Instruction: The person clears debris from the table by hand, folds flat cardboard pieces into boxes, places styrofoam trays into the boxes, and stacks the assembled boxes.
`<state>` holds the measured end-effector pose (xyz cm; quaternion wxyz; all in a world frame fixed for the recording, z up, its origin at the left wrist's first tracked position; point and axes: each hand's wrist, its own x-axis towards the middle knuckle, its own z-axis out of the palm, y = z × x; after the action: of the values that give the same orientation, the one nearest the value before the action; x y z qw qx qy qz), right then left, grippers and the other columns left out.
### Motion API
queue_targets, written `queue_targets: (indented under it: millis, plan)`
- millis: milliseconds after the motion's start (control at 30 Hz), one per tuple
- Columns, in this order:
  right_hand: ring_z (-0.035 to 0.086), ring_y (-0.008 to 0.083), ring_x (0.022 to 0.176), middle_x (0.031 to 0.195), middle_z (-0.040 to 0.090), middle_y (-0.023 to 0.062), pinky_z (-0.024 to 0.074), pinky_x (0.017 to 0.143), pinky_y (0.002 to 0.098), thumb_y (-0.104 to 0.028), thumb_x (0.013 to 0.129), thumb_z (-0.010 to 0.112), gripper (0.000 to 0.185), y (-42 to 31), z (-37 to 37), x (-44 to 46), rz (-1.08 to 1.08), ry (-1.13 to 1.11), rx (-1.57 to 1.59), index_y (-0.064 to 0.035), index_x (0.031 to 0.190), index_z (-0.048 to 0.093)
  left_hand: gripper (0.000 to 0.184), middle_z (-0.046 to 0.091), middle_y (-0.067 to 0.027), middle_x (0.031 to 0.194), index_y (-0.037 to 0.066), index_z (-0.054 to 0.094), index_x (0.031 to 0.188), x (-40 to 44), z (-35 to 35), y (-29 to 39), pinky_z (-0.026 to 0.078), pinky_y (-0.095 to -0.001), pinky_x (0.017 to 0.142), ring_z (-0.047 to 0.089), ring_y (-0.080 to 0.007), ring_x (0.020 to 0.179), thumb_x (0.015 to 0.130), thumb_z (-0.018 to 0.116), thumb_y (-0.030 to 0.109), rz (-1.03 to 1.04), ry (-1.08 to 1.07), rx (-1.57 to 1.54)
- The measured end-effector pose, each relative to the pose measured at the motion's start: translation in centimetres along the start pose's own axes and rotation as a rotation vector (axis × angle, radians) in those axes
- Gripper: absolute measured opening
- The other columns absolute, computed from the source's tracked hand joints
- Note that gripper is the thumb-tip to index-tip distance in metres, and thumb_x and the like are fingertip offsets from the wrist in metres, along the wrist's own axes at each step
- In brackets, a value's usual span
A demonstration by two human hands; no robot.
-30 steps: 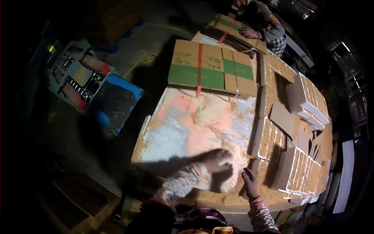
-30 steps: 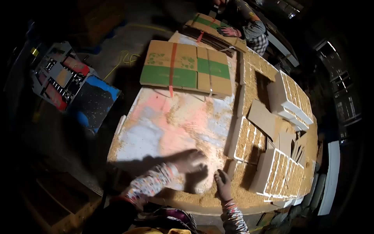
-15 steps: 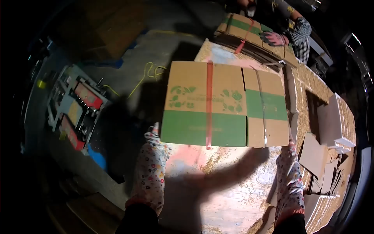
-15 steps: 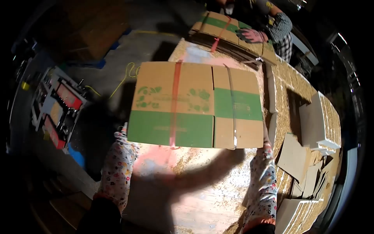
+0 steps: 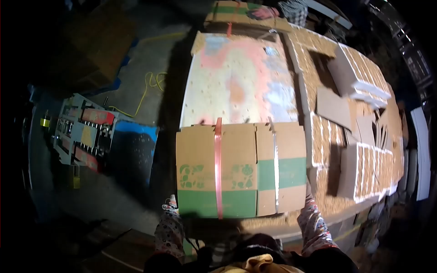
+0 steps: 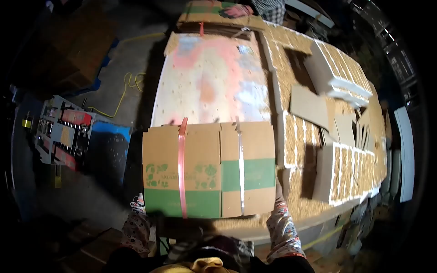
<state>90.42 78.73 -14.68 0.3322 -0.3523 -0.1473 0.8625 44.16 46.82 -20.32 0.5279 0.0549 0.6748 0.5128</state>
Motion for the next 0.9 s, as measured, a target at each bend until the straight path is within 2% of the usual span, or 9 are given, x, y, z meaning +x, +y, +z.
queue_targets:
  millis: [167,333,367,533,700,767,800,833,900]
  plan:
    - [0.056,0.0203,0.099,0.11,0.059,0.0069,0.0466,0.087,0.0322,-0.028,0.095,0.045,0.038,2.4,-3.2,-10.3,-0.156,0.207,-0.361,-0.0022,0.122,0.051,0.039,0.052,-0.0104,0.124,0.007,0.043,0.132,1.6,-4.3,-0.7,0.042,-0.0342,0.095,0.051,-0.0177,0.112,0.099,0.035,0.027,0.105,-0.302,-0.386]
    - [0.047,0.0259,0.114,0.119,0.051,0.0146,0.0344,0.1,0.0395,-0.031,0.084,0.061,0.049,-3.5,11.5,-14.7,-0.745,0.292,-1.311,0.0007,0.12,0.05,0.018,0.061,-0.0123,0.093,0.002,0.057,0.098,-16.5,11.3,15.9,0.047,-0.0368,0.076,0.058,-0.0225,0.086,0.086,0.06,0.015,0.532,0.122,0.579]
    - [0.045,0.0293,0.116,0.119,0.05,0.0166,0.0312,0.102,0.043,-0.029,0.082,0.064,0.048,-2.5,13.2,-14.8,-0.916,0.211,-1.665,0.0013,0.116,0.051,0.033,0.058,-0.0139,0.094,0.002,0.057,0.099,-16.0,13.8,14.3,0.046,-0.0373,0.077,0.056,-0.0258,0.086,0.076,0.071,0.02,1.099,0.428,1.037]
    - [0.048,0.0358,0.109,0.11,0.054,0.0203,0.0336,0.099,0.0443,-0.022,0.082,0.062,0.028,3.7,13.6,-11.8,-1.17,0.15,-1.917,-0.0007,0.099,0.056,0.033,0.051,-0.017,0.111,0.002,0.055,0.098,-14.2,18.2,9.0,0.037,-0.0453,0.086,0.045,-0.0347,0.105,0.075,0.066,0.023,1.009,0.458,1.19]
    - [0.052,0.0123,0.065,0.07,0.059,0.0068,0.0443,0.061,0.0281,-0.02,0.087,0.06,0.023,2.2,12.0,-20.7,-0.336,-0.128,-1.182,0.0006,0.095,0.058,0.018,0.056,-0.0052,0.064,0.002,0.058,0.086,-24.0,13.4,11.5,0.042,-0.0282,0.052,0.053,-0.0151,0.054,0.085,0.06,0.02,0.362,-0.399,0.431]
    - [0.06,0.0196,0.072,0.081,0.065,0.0119,0.0478,0.067,0.0316,-0.019,0.085,0.061,0.028,1.2,9.1,-26.1,-0.281,-0.354,-1.636,-0.0036,0.108,0.06,0.017,0.058,-0.0041,0.066,0.003,0.058,0.08,-26.4,7.6,9.3,0.042,-0.0284,0.054,0.053,-0.0134,0.056,0.087,0.056,0.019,0.033,-0.79,0.656]
    - [0.061,0.0232,0.08,0.086,0.065,0.0132,0.0479,0.076,0.0337,-0.021,0.081,0.065,0.037,0.7,7.2,-28.3,0.218,-0.321,-1.562,0.001,0.11,0.057,0.018,0.06,-0.0083,0.066,0.002,0.061,0.09,-24.8,2.2,5.4,0.045,-0.0324,0.061,0.056,-0.018,0.062,0.085,0.056,0.018,0.458,-0.896,1.086]
    - [0.062,0.0305,0.088,0.095,0.064,0.0183,0.0483,0.08,0.036,-0.023,0.075,0.069,0.049,0.5,2.6,-29.5,0.217,-0.343,-1.967,0.0002,0.115,0.056,0.028,0.062,-0.0224,0.102,-0.002,0.06,0.103,-19.0,-8.7,-3.3,0.046,-0.0374,0.081,0.06,-0.0304,0.091,0.083,0.058,0.018,0.233,-1.013,1.313]
    - [0.057,0.0353,0.104,0.11,0.057,0.0253,0.0436,0.092,0.039,-0.022,0.069,0.071,0.058,-1.4,4.5,-30.8,0.283,0.28,-2.239,0.0032,0.118,0.052,0.031,0.058,-0.0245,0.107,0.002,0.06,0.108,-26.5,-3.2,6.6,0.047,-0.0391,0.082,0.057,-0.0338,0.096,0.084,0.057,0.021,0.144,-0.087,2.215]
